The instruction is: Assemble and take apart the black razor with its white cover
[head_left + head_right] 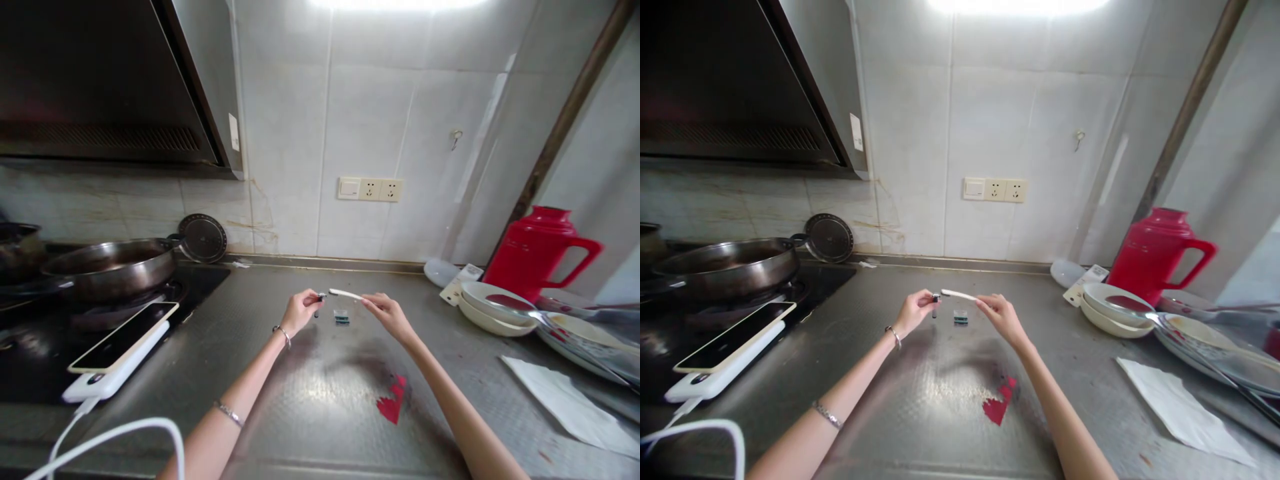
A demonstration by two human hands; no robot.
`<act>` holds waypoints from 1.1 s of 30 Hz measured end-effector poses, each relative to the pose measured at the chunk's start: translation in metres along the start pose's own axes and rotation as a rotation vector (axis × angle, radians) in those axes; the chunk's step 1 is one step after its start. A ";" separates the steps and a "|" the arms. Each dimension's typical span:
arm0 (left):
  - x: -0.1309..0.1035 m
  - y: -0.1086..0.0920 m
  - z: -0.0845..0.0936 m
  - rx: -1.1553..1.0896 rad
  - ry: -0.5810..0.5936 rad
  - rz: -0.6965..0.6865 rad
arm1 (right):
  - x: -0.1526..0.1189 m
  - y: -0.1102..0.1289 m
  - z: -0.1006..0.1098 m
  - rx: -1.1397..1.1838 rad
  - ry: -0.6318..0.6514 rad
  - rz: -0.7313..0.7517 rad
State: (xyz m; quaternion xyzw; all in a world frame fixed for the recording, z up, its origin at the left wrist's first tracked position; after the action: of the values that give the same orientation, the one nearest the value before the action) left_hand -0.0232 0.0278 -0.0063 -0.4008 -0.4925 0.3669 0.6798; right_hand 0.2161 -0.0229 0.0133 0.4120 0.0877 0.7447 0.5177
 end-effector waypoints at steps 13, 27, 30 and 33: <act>-0.004 -0.003 -0.009 0.006 0.087 0.015 | -0.001 0.000 0.006 -0.121 -0.032 0.020; -0.004 0.004 -0.010 0.000 0.108 -0.015 | -0.002 0.005 0.007 -0.172 -0.003 0.003; -0.005 0.003 -0.011 -0.024 0.104 0.003 | -0.002 0.002 0.009 -0.204 -0.045 -0.014; -0.006 -0.002 -0.012 -0.029 0.110 -0.006 | -0.002 0.003 0.010 -0.165 -0.017 0.051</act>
State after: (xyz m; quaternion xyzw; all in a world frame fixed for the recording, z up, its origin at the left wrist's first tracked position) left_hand -0.0128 0.0195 -0.0094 -0.4288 -0.4610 0.3352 0.7009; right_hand 0.2213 -0.0290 0.0200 0.3763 0.0113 0.7590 0.5312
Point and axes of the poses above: each hand's wrist, its own x-axis towards the middle knuckle, its own z-axis out of the back of the hand, y = z × x, the point moved 1 cm from there along x, towards the middle knuckle, and after that the axes turned 1 degree about y, right-handed, at the moved point
